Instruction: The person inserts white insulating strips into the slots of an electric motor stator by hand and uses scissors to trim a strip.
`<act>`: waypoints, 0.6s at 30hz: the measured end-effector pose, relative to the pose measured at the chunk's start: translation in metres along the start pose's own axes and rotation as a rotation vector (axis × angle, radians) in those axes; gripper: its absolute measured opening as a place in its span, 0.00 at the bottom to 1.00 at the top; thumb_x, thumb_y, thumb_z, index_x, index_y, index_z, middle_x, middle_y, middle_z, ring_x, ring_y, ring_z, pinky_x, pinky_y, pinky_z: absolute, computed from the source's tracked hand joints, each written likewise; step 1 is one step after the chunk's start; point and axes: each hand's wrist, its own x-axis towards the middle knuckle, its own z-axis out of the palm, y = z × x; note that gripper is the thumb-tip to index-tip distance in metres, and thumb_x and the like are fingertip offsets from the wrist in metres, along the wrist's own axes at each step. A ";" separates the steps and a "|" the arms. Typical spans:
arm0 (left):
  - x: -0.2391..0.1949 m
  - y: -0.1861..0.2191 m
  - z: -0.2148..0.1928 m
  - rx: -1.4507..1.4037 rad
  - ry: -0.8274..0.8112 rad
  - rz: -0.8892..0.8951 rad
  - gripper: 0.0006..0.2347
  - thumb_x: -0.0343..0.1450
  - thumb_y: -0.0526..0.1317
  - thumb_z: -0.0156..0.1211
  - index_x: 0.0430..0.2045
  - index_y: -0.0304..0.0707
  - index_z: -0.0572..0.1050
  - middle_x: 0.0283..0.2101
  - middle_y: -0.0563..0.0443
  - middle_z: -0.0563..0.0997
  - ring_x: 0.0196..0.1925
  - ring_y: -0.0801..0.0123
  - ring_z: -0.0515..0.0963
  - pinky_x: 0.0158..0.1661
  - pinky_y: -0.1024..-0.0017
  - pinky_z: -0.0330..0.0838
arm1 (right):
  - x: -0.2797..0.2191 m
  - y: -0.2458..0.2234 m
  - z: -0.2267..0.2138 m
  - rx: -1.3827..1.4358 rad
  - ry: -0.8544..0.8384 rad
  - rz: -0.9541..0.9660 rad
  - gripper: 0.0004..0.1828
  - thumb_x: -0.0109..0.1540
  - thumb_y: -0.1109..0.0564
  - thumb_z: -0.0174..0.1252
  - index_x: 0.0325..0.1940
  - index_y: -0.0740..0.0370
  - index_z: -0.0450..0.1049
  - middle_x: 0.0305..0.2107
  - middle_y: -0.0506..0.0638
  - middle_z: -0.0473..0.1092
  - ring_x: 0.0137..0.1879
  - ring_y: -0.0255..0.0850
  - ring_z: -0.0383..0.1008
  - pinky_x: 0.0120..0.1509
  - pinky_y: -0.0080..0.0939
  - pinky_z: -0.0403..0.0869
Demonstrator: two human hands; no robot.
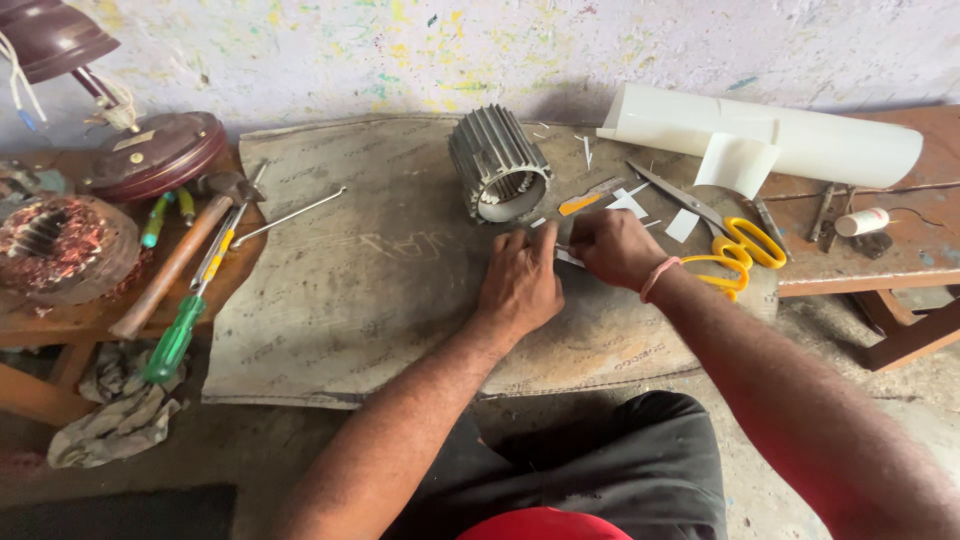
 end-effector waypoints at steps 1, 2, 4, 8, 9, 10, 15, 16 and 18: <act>-0.001 0.000 0.000 0.003 0.015 0.007 0.29 0.60 0.31 0.62 0.58 0.27 0.62 0.40 0.33 0.80 0.48 0.44 0.75 0.55 0.50 0.63 | 0.000 0.000 -0.001 0.000 -0.015 0.012 0.06 0.55 0.57 0.68 0.32 0.61 0.80 0.29 0.56 0.79 0.38 0.52 0.81 0.45 0.48 0.77; -0.001 -0.001 0.000 0.006 0.031 0.013 0.29 0.60 0.31 0.62 0.58 0.27 0.62 0.40 0.33 0.80 0.47 0.44 0.75 0.55 0.50 0.63 | 0.000 0.001 -0.003 0.000 -0.029 0.024 0.07 0.55 0.56 0.68 0.32 0.61 0.80 0.29 0.56 0.79 0.38 0.52 0.81 0.44 0.48 0.77; -0.002 -0.001 0.000 -0.008 0.014 0.003 0.27 0.60 0.30 0.61 0.56 0.27 0.63 0.38 0.34 0.80 0.47 0.44 0.76 0.55 0.49 0.63 | 0.000 -0.001 -0.002 0.003 -0.054 0.042 0.07 0.54 0.56 0.69 0.33 0.61 0.80 0.29 0.56 0.79 0.38 0.51 0.81 0.44 0.48 0.77; 0.000 -0.002 0.002 -0.009 -0.023 -0.006 0.26 0.61 0.29 0.59 0.56 0.26 0.63 0.36 0.33 0.79 0.45 0.46 0.77 0.53 0.49 0.63 | 0.003 0.000 -0.003 -0.008 -0.102 0.075 0.08 0.54 0.56 0.68 0.34 0.61 0.80 0.29 0.56 0.79 0.38 0.51 0.81 0.44 0.48 0.77; 0.001 -0.002 0.001 -0.013 -0.018 -0.002 0.27 0.61 0.29 0.60 0.56 0.25 0.62 0.36 0.33 0.79 0.45 0.46 0.77 0.53 0.49 0.63 | 0.005 0.001 -0.003 -0.010 -0.116 0.085 0.07 0.55 0.57 0.68 0.34 0.61 0.81 0.29 0.56 0.79 0.38 0.51 0.81 0.44 0.48 0.77; 0.001 -0.003 0.001 -0.016 -0.014 0.001 0.27 0.61 0.29 0.60 0.56 0.25 0.62 0.35 0.34 0.79 0.44 0.46 0.77 0.53 0.49 0.63 | 0.005 0.001 -0.002 0.011 -0.100 0.070 0.07 0.54 0.57 0.68 0.34 0.61 0.80 0.29 0.56 0.79 0.38 0.51 0.81 0.43 0.48 0.77; 0.002 -0.002 -0.001 -0.055 0.044 0.015 0.25 0.59 0.29 0.59 0.52 0.27 0.63 0.32 0.36 0.78 0.42 0.45 0.76 0.52 0.49 0.63 | 0.003 0.003 0.006 0.041 -0.060 0.014 0.08 0.54 0.56 0.69 0.31 0.62 0.79 0.27 0.57 0.78 0.35 0.52 0.81 0.41 0.49 0.76; 0.003 -0.001 -0.002 -0.057 0.057 0.021 0.23 0.59 0.29 0.60 0.50 0.27 0.64 0.32 0.35 0.78 0.42 0.45 0.75 0.51 0.49 0.63 | 0.005 0.003 0.008 0.035 -0.066 0.012 0.08 0.54 0.56 0.69 0.30 0.62 0.78 0.26 0.57 0.78 0.35 0.53 0.81 0.41 0.50 0.76; 0.004 0.000 -0.001 -0.055 0.052 0.018 0.21 0.59 0.30 0.60 0.45 0.29 0.64 0.31 0.36 0.77 0.41 0.45 0.75 0.50 0.49 0.63 | 0.007 0.005 0.006 0.018 -0.076 0.016 0.09 0.54 0.56 0.69 0.29 0.62 0.77 0.26 0.57 0.77 0.35 0.55 0.80 0.39 0.51 0.76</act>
